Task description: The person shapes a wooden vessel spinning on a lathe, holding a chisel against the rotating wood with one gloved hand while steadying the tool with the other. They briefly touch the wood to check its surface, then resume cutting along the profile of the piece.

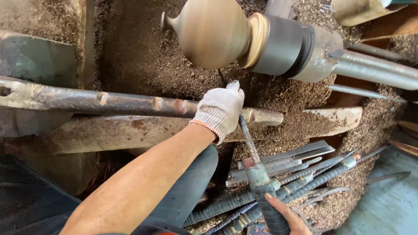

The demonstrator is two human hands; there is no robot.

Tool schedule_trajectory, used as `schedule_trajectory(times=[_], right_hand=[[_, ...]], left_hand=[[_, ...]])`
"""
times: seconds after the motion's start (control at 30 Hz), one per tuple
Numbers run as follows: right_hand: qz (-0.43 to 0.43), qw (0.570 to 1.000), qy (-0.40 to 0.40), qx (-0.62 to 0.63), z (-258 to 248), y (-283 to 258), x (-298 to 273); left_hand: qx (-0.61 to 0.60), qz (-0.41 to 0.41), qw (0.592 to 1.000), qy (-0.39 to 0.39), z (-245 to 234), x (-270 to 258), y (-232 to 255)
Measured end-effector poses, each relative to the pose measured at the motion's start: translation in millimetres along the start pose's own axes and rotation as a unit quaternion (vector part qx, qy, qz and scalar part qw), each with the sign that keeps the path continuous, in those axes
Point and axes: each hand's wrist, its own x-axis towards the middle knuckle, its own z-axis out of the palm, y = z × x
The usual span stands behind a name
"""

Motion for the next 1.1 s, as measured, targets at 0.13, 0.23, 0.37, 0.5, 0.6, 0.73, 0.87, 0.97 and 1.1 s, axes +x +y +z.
schedule_trajectory(times=[0.13,0.23,0.37,0.5,0.6,0.73,0.87,0.97,1.1], right_hand=[[0.253,0.951,0.026,0.176,44,28,-31],[0.213,0.966,0.039,0.141,55,-8,-10],[0.182,0.948,0.063,0.252,83,-25,3],[0.181,0.948,0.076,0.251,75,-32,0],[0.148,0.953,0.056,0.258,38,-29,-12],[0.308,0.945,-0.042,0.098,-28,-40,-4],[0.083,0.993,-0.077,-0.043,-58,-59,23],[0.266,0.959,-0.088,-0.039,-57,-56,26],[0.205,0.972,-0.034,0.113,-36,-32,12]], left_hand=[[0.009,0.005,1.0,0.022,9,5,-5],[0.017,0.011,1.0,0.008,8,9,-4],[0.024,0.02,0.999,-0.027,-3,3,0],[0.023,0.056,0.998,0.009,7,2,-1],[0.054,0.067,0.996,0.007,16,11,0],[0.035,0.013,0.999,0.024,15,15,5],[0.027,-0.029,0.999,0.001,4,14,12],[0.032,-0.025,0.999,-0.003,9,18,10],[0.034,-0.023,0.999,-0.007,4,17,11]])
